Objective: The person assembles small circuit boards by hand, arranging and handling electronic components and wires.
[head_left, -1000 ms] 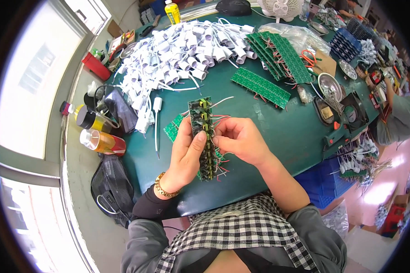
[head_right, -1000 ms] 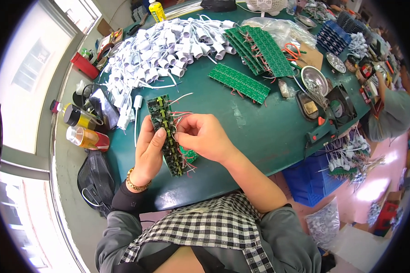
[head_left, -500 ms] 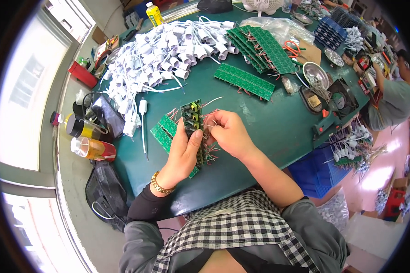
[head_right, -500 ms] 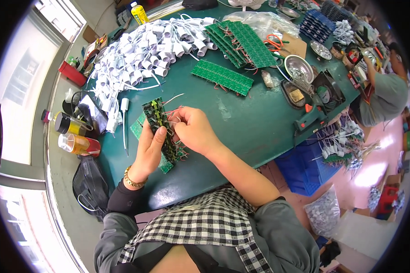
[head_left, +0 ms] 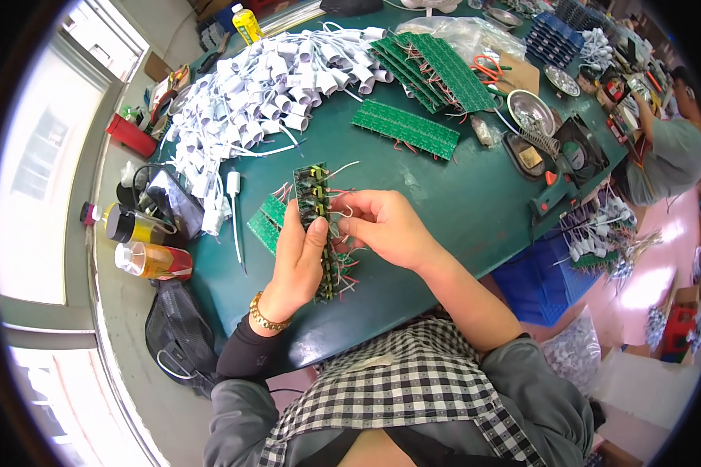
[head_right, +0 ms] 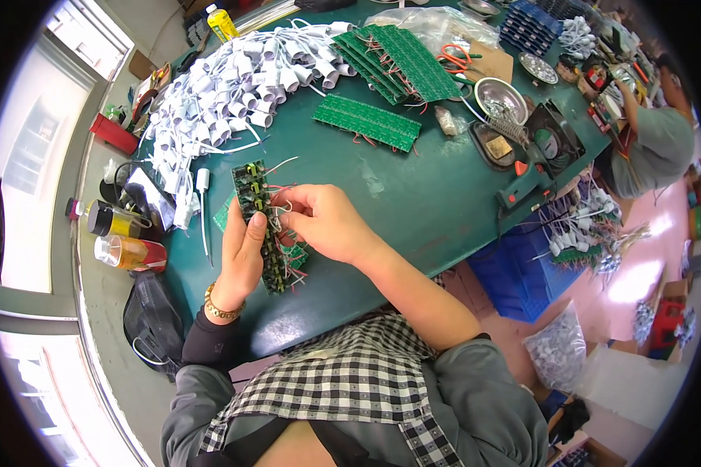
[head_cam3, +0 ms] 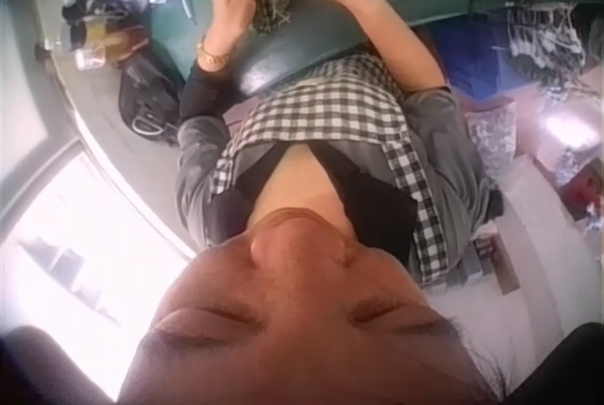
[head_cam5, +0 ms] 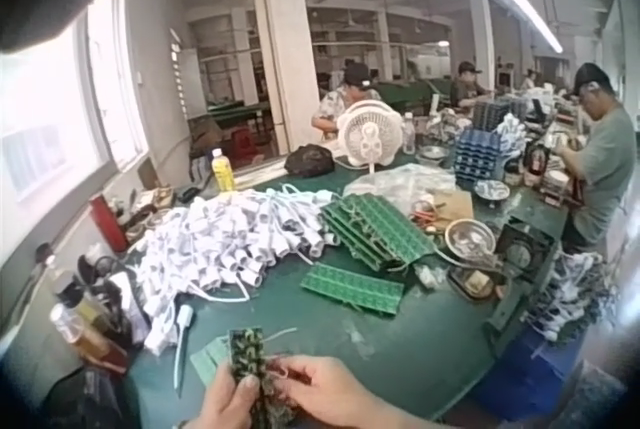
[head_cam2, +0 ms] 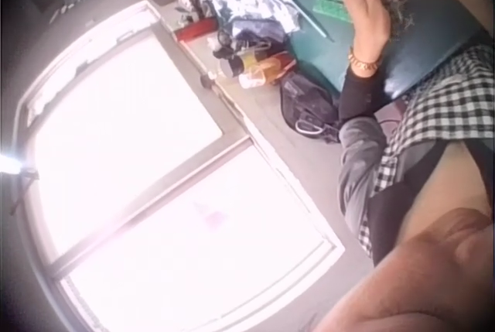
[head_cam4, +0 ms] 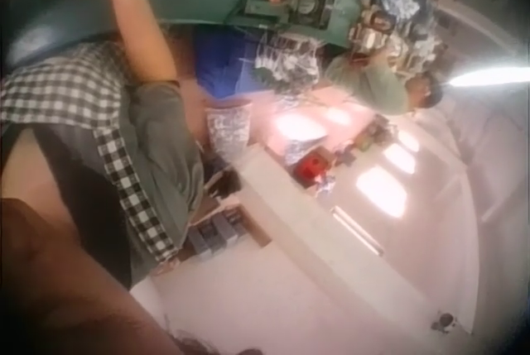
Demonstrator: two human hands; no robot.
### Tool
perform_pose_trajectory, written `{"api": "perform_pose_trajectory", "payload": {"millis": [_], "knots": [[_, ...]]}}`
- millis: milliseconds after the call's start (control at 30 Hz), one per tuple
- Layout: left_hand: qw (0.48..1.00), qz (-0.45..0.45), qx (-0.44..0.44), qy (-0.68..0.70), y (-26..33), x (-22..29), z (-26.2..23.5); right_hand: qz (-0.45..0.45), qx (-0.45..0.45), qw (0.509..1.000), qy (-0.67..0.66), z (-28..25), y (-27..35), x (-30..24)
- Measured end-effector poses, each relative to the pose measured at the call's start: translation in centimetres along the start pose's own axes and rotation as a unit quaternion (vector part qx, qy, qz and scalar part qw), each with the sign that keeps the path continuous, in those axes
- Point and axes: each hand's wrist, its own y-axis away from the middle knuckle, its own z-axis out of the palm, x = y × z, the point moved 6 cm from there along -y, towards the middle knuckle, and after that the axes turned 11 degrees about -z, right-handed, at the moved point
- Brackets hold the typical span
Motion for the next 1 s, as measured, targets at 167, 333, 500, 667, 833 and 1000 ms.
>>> {"api": "perform_pose_trajectory", "payload": {"millis": [167,333,500,667,833,1000], "knots": [[1.000,-0.002,-0.003,0.007,0.0,0.2,-0.4,-0.034,0.047,0.997,-0.055,0.4,0.1,0.0],[0.999,0.026,-0.013,-0.020,0.3,0.1,-0.3,-0.069,0.086,0.987,-0.115,0.0,-0.2,0.3],[0.997,0.050,-0.016,-0.056,0.1,0.1,-0.4,-0.044,0.105,0.970,-0.214,0.4,-0.1,1.1],[0.998,0.054,0.014,-0.007,0.2,0.4,-0.5,-0.023,0.097,0.961,-0.256,0.7,-0.3,1.1],[0.998,0.050,0.017,-0.035,-0.2,-0.3,-0.2,0.040,0.085,0.935,-0.342,0.0,-0.5,2.5],[0.996,0.057,0.053,0.041,0.1,-0.4,-0.9,0.059,0.097,0.936,-0.333,0.5,-0.2,2.1]]}}
